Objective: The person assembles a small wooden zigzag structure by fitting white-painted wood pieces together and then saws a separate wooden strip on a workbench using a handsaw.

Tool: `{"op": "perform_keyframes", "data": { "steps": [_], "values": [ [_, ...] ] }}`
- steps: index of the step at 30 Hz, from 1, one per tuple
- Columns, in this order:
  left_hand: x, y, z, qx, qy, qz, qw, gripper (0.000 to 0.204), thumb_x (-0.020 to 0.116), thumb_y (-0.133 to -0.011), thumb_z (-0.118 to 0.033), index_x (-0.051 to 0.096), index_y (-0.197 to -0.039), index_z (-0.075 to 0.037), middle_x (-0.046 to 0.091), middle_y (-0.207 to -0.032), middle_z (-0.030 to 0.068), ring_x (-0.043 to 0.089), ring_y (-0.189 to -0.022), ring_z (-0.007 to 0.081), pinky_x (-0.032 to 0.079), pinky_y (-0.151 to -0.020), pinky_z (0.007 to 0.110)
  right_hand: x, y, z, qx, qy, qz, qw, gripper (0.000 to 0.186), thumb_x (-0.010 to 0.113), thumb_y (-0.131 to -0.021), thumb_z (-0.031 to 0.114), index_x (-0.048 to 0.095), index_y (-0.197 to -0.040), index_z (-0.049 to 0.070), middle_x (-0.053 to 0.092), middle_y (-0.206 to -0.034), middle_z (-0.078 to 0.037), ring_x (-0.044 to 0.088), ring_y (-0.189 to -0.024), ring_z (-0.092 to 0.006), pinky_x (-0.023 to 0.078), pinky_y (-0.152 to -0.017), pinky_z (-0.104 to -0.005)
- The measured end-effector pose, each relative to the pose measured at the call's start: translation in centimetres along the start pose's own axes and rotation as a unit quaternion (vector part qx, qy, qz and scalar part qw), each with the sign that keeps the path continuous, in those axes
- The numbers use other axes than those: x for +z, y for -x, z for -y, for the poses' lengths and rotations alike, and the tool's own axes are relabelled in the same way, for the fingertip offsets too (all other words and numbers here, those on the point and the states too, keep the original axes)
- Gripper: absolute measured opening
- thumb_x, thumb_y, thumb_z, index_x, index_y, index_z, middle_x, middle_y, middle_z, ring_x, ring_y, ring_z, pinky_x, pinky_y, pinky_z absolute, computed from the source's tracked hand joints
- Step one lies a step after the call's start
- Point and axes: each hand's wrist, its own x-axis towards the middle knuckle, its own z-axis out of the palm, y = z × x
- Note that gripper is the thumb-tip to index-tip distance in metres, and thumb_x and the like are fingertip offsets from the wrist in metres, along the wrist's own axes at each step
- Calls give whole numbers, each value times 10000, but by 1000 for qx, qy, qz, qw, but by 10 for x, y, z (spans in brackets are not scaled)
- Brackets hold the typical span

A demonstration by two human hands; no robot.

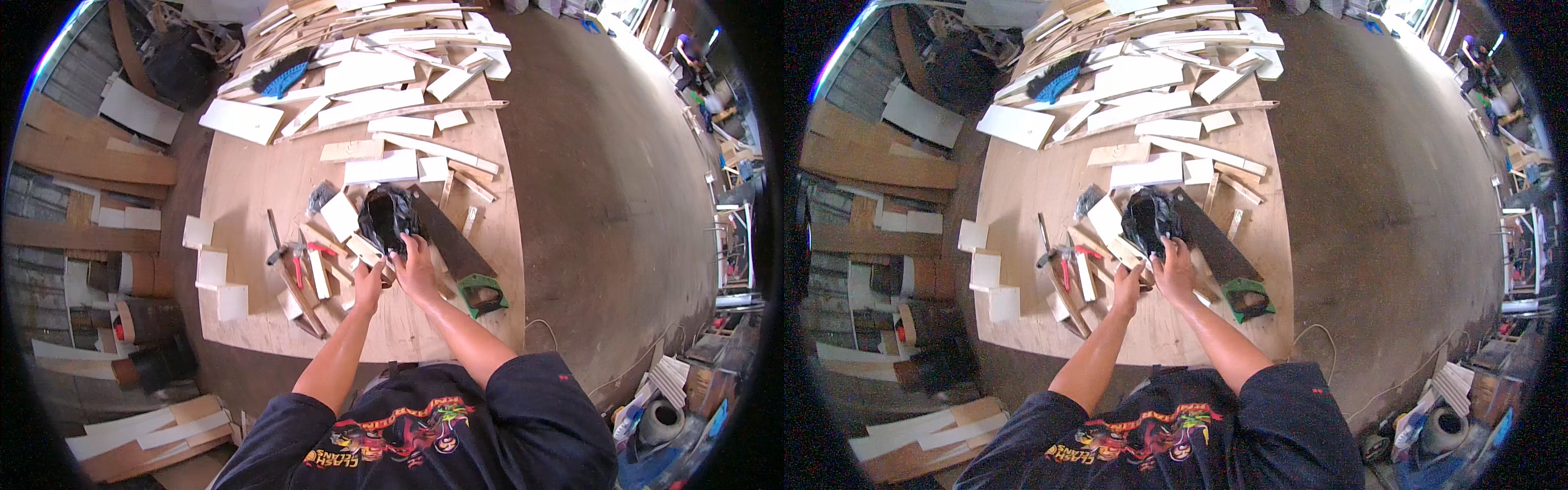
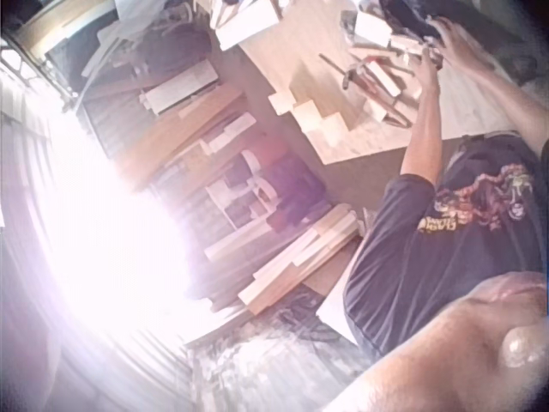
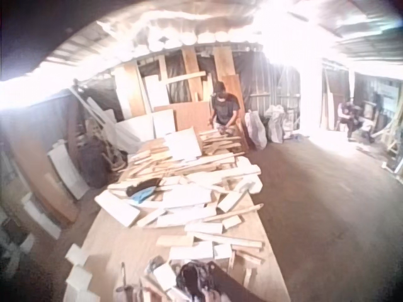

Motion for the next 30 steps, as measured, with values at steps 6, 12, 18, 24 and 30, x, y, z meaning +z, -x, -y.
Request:
{"op": "perform_keyframes", "data": {
  "steps": [6, 12, 18, 24, 30],
  "values": [
    [12, 59, 28, -2, 70, -36, 997, 296, 601, -1005, -338, 566, -1069, -51, 583, -812, 28, 574, -689, 119, 516, -568, 298, -37, 60, 6, -89, 20, 75, 993, 273, 694, -891, 145, 642, -1143, 54, 607, -1157, -154, 598, -1081, -361, 494, -892, -450],
    [27, 122, 81, 39, 65, -32, 997, 265, 562, -1041, -317, 571, -1019, -54, 575, -789, 0, 549, -661, 87, 502, -564, 272, -95, 117, 7, -72, 12, 179, 981, 189, 641, -932, 182, 672, -1067, 53, 670, -1031, -140, 650, -963, -352, 523, -803, -444],
    [47, 146, 87, 65, 36, -68, 995, 232, 632, -1002, -228, 557, -1060, -16, 606, -795, 30, 576, -634, 104, 502, -550, 272, -131, 128, 6, -71, 12, 196, 978, 204, 662, -911, 156, 668, -1090, 59, 682, -1033, -154, 667, -938, -357, 532, -784, -440],
    [92, 116, 65, 72, 42, -95, 992, 268, 695, -956, -205, 577, -1056, 13, 621, -760, 35, 573, -591, 91, 471, -499, 264, -148, 88, -46, -67, 4, 172, 983, 258, 691, -905, 182, 664, -1126, 54, 685, -1009, -157, 680, -899, -348, 539, -768, -428],
    [167, 46, 53, 81, -29, -109, 990, 267, 725, -926, -167, 602, -1066, 24, 646, -760, 48, 592, -600, 101, 468, -497, 261, -168, -18, -103, 5, -3, 145, 989, 274, 695, -902, 249, 665, -1108, 71, 673, -971, -156, 661, -897, -358, 529, -770, -459]
  ]
}}
